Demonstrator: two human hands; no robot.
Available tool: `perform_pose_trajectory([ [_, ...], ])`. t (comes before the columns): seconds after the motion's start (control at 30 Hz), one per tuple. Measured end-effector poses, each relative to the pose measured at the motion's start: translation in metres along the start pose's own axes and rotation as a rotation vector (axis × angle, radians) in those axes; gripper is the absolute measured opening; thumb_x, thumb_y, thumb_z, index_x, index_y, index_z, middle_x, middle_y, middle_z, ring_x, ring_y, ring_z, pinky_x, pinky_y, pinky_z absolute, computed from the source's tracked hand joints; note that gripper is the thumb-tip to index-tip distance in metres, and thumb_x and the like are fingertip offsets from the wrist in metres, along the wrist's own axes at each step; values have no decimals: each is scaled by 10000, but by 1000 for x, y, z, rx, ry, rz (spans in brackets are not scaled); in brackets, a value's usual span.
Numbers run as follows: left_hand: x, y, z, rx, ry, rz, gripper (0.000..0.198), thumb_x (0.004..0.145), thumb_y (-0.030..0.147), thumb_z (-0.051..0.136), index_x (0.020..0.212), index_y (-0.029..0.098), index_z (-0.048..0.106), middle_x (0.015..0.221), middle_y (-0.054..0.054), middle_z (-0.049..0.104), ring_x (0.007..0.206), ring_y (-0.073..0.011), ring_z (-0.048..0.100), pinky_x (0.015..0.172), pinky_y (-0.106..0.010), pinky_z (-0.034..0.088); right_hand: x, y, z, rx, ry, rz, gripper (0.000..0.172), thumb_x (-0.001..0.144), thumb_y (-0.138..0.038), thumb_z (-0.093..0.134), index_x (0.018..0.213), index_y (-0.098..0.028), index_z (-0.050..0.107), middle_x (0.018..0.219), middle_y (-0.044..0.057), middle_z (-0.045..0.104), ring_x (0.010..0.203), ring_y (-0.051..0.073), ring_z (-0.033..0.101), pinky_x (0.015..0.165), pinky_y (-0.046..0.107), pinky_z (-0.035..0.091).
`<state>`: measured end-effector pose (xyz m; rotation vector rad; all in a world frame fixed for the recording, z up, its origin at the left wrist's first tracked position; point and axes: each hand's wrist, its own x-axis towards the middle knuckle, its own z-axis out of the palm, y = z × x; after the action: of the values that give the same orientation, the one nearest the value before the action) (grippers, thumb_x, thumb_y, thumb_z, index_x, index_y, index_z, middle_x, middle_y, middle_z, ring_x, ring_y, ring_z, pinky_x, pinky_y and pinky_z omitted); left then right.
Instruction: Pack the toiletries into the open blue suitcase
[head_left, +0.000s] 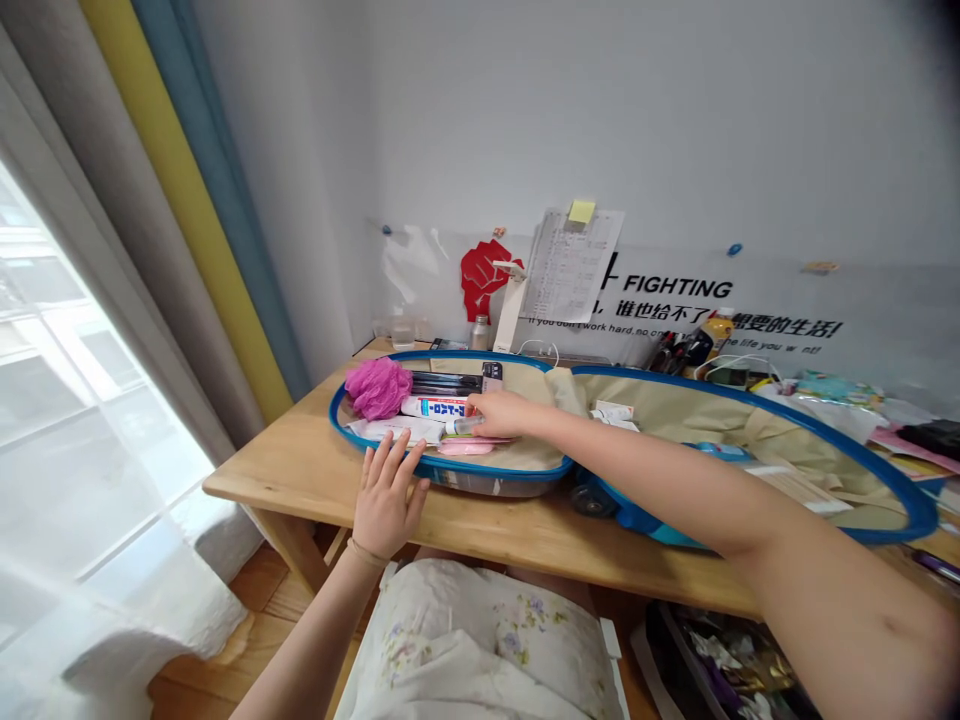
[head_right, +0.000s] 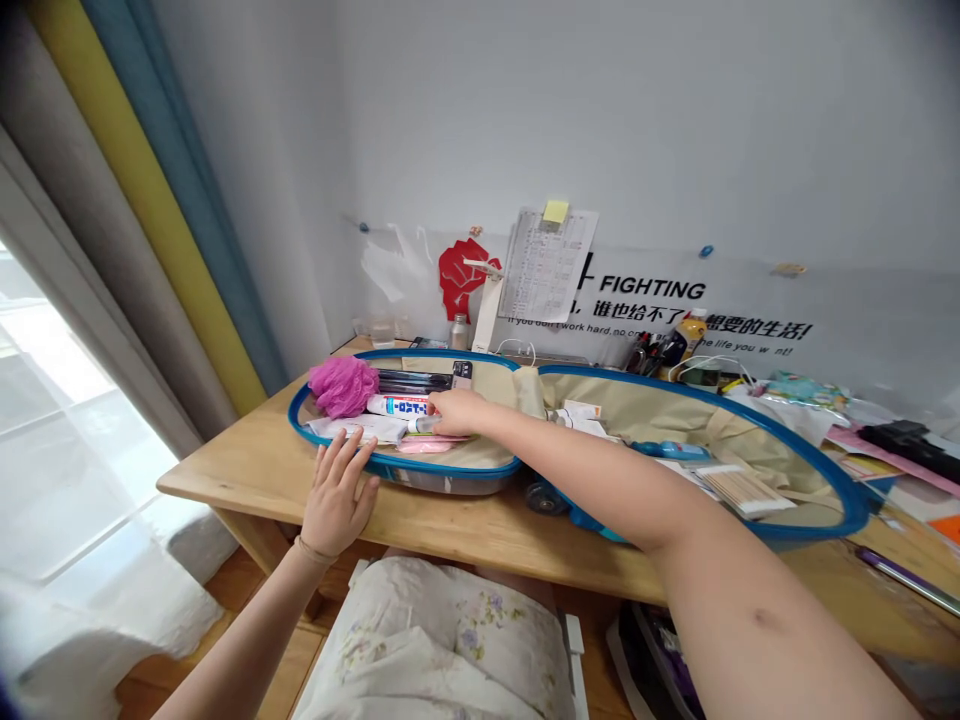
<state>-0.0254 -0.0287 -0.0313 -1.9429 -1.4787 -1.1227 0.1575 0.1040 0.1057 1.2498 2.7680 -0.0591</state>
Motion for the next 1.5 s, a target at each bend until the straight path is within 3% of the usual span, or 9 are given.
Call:
perform_pose_trajectory([
  [0.27,-1,-1,1,7,6,4,506,942,263,438,1443,198,432,1469,-126,460,1438,-278,283,1175,-481,205,5,-5,16,8,37,46,279,796,-325,635,1043,-196,647,1144,97,670,998,217,639,733,243,450],
  [0.4,-1,-2,1,9,18,11,524,942,261,442,1463,214,401,1473,-116,458,1435,-273,290,1178,-474,198,0,4,0,50,67,45,318,811,-390,624,1071,-208,653,1167,86,670,1026,212,629,787,250,453],
  [0.57,0,-1,1,12,34,31,527,948,265,439,1469,211,384,1464,-122,467,1442,-271,275,1179,-475,195,-35,77,-47,104,146,190,366,906,-392,461,1190,-209,605,1224,72,655,1091,207,612,875,286,456],
  [0.67,0,-1,1,11,41,28,535,948,259,439,1477,218,371,1466,-120,464,1439,-273,282,1179,-479,194,-70,136,-57,125,86,284,346,880,-365,483,1129,-188,644,1107,73,704,952,198,668,837,295,487],
  [0.77,0,-2,1,3,40,22,544,945,257,441,1483,226,363,1474,-113,456,1438,-275,285,1179,-479,196,-103,184,-42,128,-19,339,304,773,-365,604,1001,-192,707,973,72,734,852,223,689,784,324,519],
  [0.9,0,-3,1,-1,44,29,552,943,255,446,1487,236,355,1475,-106,456,1436,-274,288,1180,-479,195,-126,219,-4,91,-35,374,386,696,-338,663,1056,-207,712,1103,113,707,991,296,666,835,385,525],
  [1.1,-1,-3,2,-2,25,12,566,940,261,445,1496,236,340,1489,-107,437,1440,-283,279,1177,-497,197,-112,233,28,37,-30,311,436,727,-249,600,1156,-226,673,1169,107,683,1004,269,659,834,354,526],
  [1.27,-2,-4,2,-6,29,8,553,941,264,445,1487,236,360,1484,-105,444,1438,-280,284,1179,-494,197,-100,235,30,-37,-44,289,381,728,-276,597,1085,-183,694,1126,145,674,920,262,665,808,353,514],
  [1.5,-1,-3,2,4,28,16,543,945,263,441,1482,233,368,1483,-106,446,1444,-269,272,1182,-483,189,-101,232,25,-53,-61,323,383,688,-299,622,1042,-171,687,1008,118,712,858,256,662,732,336,505],
])
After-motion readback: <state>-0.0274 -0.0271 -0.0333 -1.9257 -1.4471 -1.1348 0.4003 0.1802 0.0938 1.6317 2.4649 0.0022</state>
